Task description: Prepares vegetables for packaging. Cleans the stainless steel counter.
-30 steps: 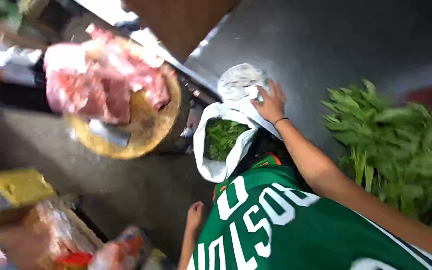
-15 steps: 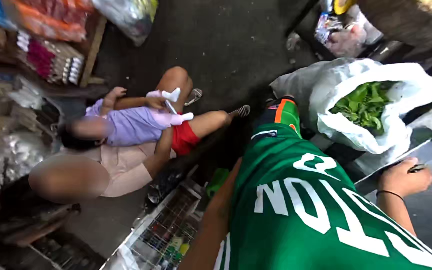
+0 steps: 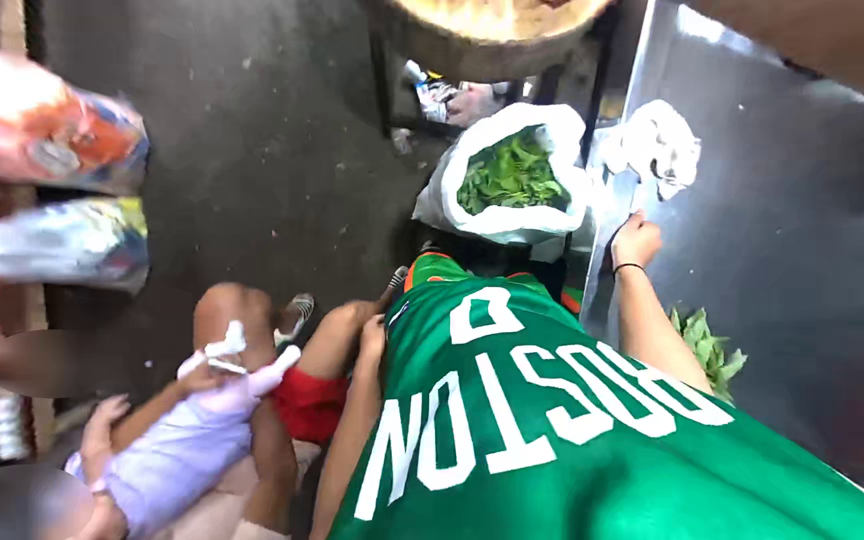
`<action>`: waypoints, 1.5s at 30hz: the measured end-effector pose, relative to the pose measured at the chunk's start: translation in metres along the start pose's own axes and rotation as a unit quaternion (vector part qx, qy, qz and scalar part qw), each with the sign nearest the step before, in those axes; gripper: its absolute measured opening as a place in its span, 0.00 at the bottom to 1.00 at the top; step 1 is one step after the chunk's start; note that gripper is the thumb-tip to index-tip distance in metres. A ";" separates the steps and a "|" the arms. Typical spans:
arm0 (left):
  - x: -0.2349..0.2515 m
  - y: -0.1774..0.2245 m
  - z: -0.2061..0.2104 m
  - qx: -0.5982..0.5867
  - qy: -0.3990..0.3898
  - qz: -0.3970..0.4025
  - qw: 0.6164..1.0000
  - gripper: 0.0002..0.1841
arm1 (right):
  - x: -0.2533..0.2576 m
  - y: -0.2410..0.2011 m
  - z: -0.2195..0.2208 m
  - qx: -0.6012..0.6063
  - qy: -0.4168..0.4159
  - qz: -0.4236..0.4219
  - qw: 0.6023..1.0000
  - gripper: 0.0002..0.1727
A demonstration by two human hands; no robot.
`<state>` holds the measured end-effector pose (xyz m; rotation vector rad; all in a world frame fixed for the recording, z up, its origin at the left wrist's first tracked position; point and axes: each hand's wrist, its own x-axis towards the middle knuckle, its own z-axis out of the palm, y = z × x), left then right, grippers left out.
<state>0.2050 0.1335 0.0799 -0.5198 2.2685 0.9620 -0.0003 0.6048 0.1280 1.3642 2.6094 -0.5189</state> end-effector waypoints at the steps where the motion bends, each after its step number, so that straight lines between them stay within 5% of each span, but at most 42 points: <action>1: 0.030 -0.003 -0.007 -0.077 -0.020 -0.069 0.994 0.21 | 0.003 0.008 -0.001 0.008 -0.011 -0.003 1.000 0.41; 3: 0.070 0.018 -0.026 -0.144 0.032 -0.099 0.984 0.20 | 0.003 0.021 -0.005 0.059 -0.021 -0.004 0.998 0.37; 6: 0.109 0.093 -0.061 -0.184 0.068 -0.012 0.981 0.20 | -0.011 0.020 -0.021 0.155 -0.015 -0.030 0.987 0.32; 13: 0.154 0.260 -0.059 -0.086 -0.030 0.183 0.979 0.33 | -0.054 -0.110 -0.001 0.383 0.047 -0.234 0.892 0.20; 18: 0.190 0.292 -0.051 -0.081 0.008 0.183 0.980 0.20 | -0.045 -0.157 0.085 0.230 -0.225 -0.237 0.917 0.25; 22: 0.215 0.293 -0.077 -0.129 -0.050 0.189 0.972 0.18 | -0.041 -0.131 0.049 0.228 -0.080 -0.280 0.929 0.18; 26: 0.228 0.283 -0.095 -0.090 -0.141 0.174 0.971 0.35 | -0.002 -0.045 0.015 0.140 0.080 -0.142 0.977 0.19; 33: 0.275 0.335 -0.109 -0.023 -0.109 0.332 0.937 0.38 | 0.012 0.053 0.010 0.024 -0.050 -0.104 0.993 0.40; 39: 0.289 0.436 -0.083 0.052 -0.140 0.512 0.846 0.31 | -0.054 0.083 0.028 0.081 0.026 -0.032 0.996 0.31; 45: 0.255 0.532 0.026 0.203 -0.165 0.656 0.708 0.27 | -0.100 0.067 0.033 0.133 0.144 0.067 0.978 0.22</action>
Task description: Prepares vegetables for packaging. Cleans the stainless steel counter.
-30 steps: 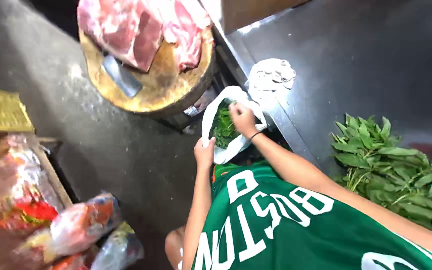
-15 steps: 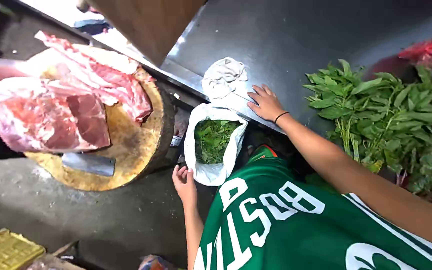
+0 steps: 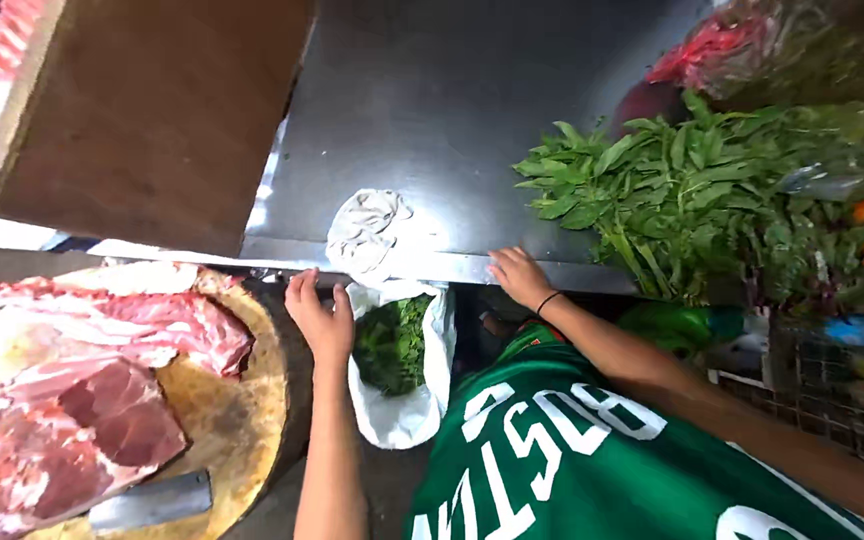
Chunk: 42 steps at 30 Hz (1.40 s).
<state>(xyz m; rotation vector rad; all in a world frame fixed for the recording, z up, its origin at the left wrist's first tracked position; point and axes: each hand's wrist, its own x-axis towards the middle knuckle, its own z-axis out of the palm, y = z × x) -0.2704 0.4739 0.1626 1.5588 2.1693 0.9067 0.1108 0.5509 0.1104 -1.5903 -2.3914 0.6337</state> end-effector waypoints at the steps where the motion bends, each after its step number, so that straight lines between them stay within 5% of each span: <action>1: 0.024 0.010 0.012 0.020 -0.028 -0.005 0.999 0.30 | 0.004 0.003 -0.001 0.005 0.002 0.000 1.000 0.22; 5: 0.089 0.030 0.060 0.084 -0.125 -0.101 0.983 0.44 | 0.039 0.020 0.000 0.004 -0.042 -0.010 0.999 0.25; 9: 0.103 0.024 0.088 0.149 -0.156 -0.104 0.971 0.30 | 0.052 0.014 -0.015 0.020 -0.065 -0.014 0.998 0.25; 14: 0.067 0.078 0.067 -0.147 -0.079 -0.124 0.978 0.19 | 0.029 0.021 -0.052 0.164 -0.011 -0.026 0.986 0.21; 19: 0.017 0.106 0.004 -0.339 0.066 -0.086 0.935 0.11 | 0.029 0.054 -0.076 0.161 -0.077 -0.037 0.983 0.15; 23: -0.028 0.134 -0.049 -0.286 0.044 -0.057 0.956 0.12 | 0.051 -0.009 -0.088 0.226 -0.150 -0.129 0.954 0.19; 27: -0.068 0.145 -0.065 -0.245 0.058 -0.064 0.966 0.14 | 0.066 -0.104 -0.056 0.291 -0.264 -0.279 0.877 0.35; 31: -0.105 0.145 -0.070 -0.226 0.091 -0.113 0.963 0.15 | 0.071 -0.179 -0.038 0.361 -0.291 -0.403 0.789 0.17; 37: -0.160 0.131 -0.082 -0.137 0.115 -0.250 0.952 0.19 | 0.069 -0.222 -0.059 0.427 -0.265 -0.392 0.771 0.10; 42: -0.165 0.150 -0.057 -0.120 0.164 -0.152 0.967 0.28 | 0.043 -0.252 -0.069 0.384 -0.287 -0.443 0.758 0.06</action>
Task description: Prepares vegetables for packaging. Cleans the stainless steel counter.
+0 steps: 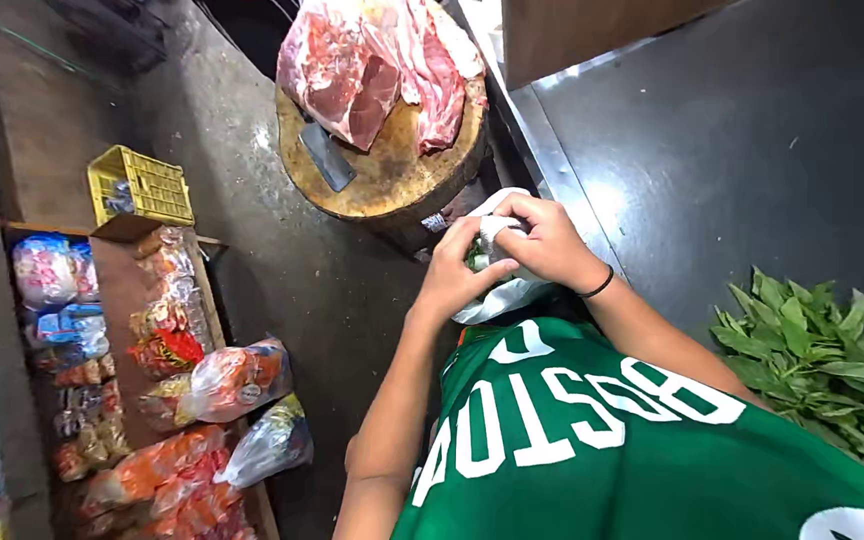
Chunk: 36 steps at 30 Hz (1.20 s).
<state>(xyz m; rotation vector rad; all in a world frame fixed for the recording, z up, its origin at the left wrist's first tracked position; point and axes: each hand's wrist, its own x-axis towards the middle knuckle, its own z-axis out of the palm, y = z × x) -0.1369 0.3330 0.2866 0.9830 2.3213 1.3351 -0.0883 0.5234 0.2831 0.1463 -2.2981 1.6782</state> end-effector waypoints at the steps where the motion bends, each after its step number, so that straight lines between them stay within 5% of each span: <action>1: -0.001 -0.003 0.006 0.005 0.016 0.010 1.000 0.26 | 0.002 -0.002 0.002 -0.011 -0.006 0.005 1.000 0.06; 5: 0.006 -0.022 0.010 0.043 0.048 0.028 0.997 0.15 | 0.010 -0.008 -0.010 -0.024 0.004 0.019 1.000 0.06; 11: 0.023 -0.048 0.004 0.150 0.089 0.021 0.984 0.17 | 0.003 -0.020 -0.036 -0.138 -0.041 0.003 0.990 0.08; 17: 0.021 -0.029 -0.014 0.048 0.086 0.137 0.986 0.10 | -0.007 -0.005 -0.076 -0.179 0.079 0.059 0.979 0.13; 23: 0.033 -0.003 -0.007 -0.132 0.101 0.067 0.984 0.10 | -0.008 0.000 -0.028 -0.078 0.088 -0.007 0.993 0.16; 27: 0.029 0.004 -0.023 -0.117 0.042 0.074 0.989 0.11 | -0.019 -0.011 0.012 -0.072 0.065 -0.004 0.995 0.15; 30: 0.039 -0.010 -0.025 -0.121 0.038 0.113 0.985 0.11 | -0.019 -0.001 0.011 -0.054 0.055 0.013 0.997 0.09; 36: 0.052 -0.021 -0.029 -0.193 -0.008 0.128 0.973 0.10 | -0.028 -0.006 0.008 0.020 0.051 0.005 0.998 0.10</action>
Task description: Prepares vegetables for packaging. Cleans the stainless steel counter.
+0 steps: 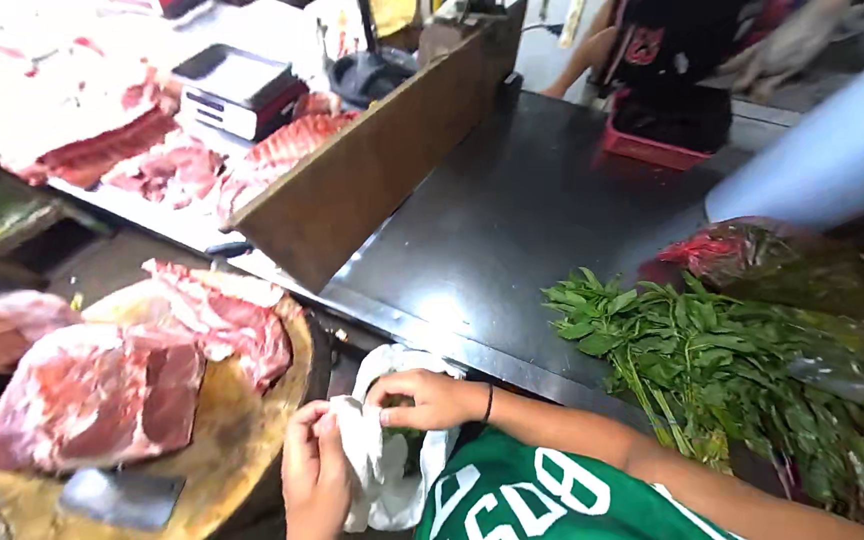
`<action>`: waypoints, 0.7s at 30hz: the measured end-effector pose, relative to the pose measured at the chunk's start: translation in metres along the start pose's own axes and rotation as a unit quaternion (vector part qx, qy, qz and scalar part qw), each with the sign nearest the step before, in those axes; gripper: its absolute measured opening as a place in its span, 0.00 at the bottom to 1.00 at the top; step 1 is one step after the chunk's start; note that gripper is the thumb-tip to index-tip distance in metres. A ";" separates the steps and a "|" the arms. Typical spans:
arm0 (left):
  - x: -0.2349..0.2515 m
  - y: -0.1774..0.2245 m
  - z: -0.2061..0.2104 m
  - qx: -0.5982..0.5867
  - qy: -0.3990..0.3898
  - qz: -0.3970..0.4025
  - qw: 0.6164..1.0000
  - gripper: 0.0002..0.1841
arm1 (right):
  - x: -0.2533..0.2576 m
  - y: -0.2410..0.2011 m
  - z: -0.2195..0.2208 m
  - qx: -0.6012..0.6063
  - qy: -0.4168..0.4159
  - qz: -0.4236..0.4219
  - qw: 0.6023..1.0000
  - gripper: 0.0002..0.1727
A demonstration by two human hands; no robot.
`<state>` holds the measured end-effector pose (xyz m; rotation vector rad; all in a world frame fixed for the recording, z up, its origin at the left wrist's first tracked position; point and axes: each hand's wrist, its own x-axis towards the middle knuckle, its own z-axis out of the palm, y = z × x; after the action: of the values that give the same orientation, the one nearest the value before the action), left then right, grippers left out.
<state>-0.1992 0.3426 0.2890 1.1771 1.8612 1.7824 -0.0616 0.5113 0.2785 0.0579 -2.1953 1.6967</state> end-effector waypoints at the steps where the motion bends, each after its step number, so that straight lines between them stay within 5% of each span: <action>1: 0.004 0.000 0.002 -0.009 -0.003 -0.009 1.000 0.13 | -0.003 -0.005 0.002 -0.005 0.018 0.002 1.000 0.10; 4: 0.017 -0.010 0.000 0.013 -0.062 -0.034 0.997 0.19 | -0.015 -0.016 0.007 -0.068 0.123 0.000 0.990 0.11; 10: 0.015 -0.017 0.045 0.113 -0.342 -0.013 0.933 0.37 | -0.064 -0.030 -0.010 -0.149 0.257 0.072 0.952 0.12; 14: -0.006 -0.029 0.109 0.157 -0.302 0.090 0.936 0.19 | -0.102 -0.030 -0.036 -0.201 0.277 0.090 0.935 0.11; 21: -0.016 -0.020 0.206 0.182 -0.160 0.183 0.953 0.13 | -0.177 -0.062 -0.105 -0.208 0.255 0.155 0.931 0.19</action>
<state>-0.0496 0.4736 0.2286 1.9270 1.9114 1.3188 0.1465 0.5603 0.3034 -0.7859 -2.1623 1.1575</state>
